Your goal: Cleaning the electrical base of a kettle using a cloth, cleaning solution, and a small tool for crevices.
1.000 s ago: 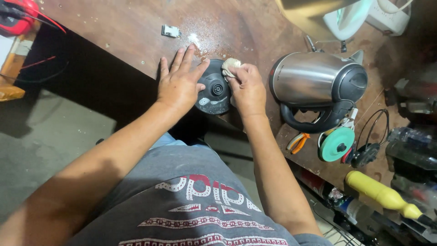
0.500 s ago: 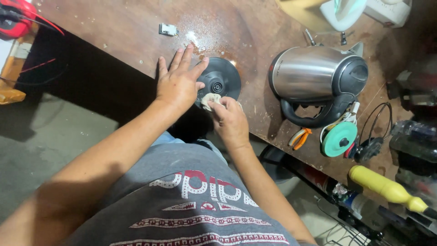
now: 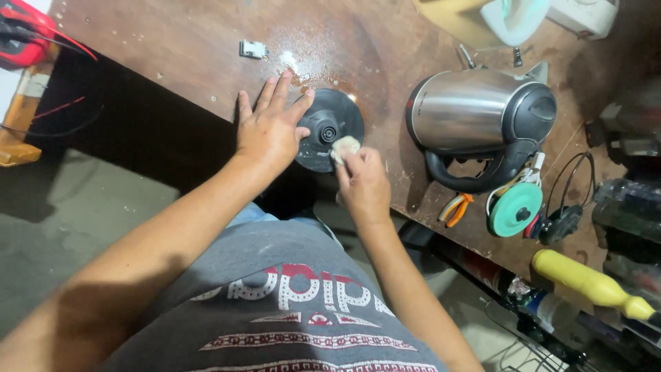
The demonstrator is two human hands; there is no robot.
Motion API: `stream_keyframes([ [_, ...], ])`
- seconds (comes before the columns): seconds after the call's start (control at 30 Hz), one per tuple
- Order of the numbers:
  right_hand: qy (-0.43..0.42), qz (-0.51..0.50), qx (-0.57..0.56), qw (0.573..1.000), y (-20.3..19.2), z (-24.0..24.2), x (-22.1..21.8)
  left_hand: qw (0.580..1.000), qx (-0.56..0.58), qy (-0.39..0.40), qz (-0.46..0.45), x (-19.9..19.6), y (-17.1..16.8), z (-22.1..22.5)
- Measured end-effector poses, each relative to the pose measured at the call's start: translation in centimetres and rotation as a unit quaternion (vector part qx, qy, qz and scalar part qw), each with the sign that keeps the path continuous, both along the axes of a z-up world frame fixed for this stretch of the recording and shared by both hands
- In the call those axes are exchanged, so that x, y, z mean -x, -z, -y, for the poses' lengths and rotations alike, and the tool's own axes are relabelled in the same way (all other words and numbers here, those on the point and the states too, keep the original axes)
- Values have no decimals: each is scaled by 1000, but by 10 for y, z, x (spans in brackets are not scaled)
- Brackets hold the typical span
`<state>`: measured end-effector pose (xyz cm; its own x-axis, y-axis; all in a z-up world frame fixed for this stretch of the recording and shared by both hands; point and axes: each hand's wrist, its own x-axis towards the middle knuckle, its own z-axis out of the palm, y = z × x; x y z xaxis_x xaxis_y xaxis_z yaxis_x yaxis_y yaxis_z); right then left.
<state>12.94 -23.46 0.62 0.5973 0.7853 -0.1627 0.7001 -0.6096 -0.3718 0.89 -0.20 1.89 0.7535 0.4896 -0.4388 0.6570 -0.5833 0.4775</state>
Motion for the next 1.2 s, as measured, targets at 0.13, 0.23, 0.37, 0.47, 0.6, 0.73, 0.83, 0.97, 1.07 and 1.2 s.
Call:
stream_keyframes([
  [0.13, -20, -9, -19, 1000, 7, 6, 6, 1000, 16, 11, -15, 0, -12, 1],
  [0.23, 78, -36, -53, 995, 12, -29, -30, 1000, 17, 9, -16, -2, -8, -8],
  [0.37, -59, -40, -44, 996, 2, -61, -57, 1000, 9, 14, -22, -1, -7, -1],
  [0.47, -45, -45, -22, 998, -2, -49, -48, 1000, -8, 8, -13, -3, -2, 0],
  [0.6, -32, 60, -40, 997, 14, 1, -5, 999, 36, -13, -14, 0, -19, -3],
  [0.73, -114, 61, -112, 985, 17, -5, 15, 1000, 5, 1, 7, -6, 6, -14],
  [0.83, -191, 82, -112, 972, 13, -35, 23, 999, -29, 31, -7, -6, 13, -18],
  [0.97, -185, 85, -101, 974, 8, -30, 17, 999, -25, 44, -9, -1, 9, -21],
  [1.07, -168, 67, -47, 982, 0, 7, 6, 999, -23, 41, 11, 1, 17, -18],
  [1.2, -173, 84, -40, 981, 14, -7, 15, 998, -29, 57, -2, 2, 10, -23],
])
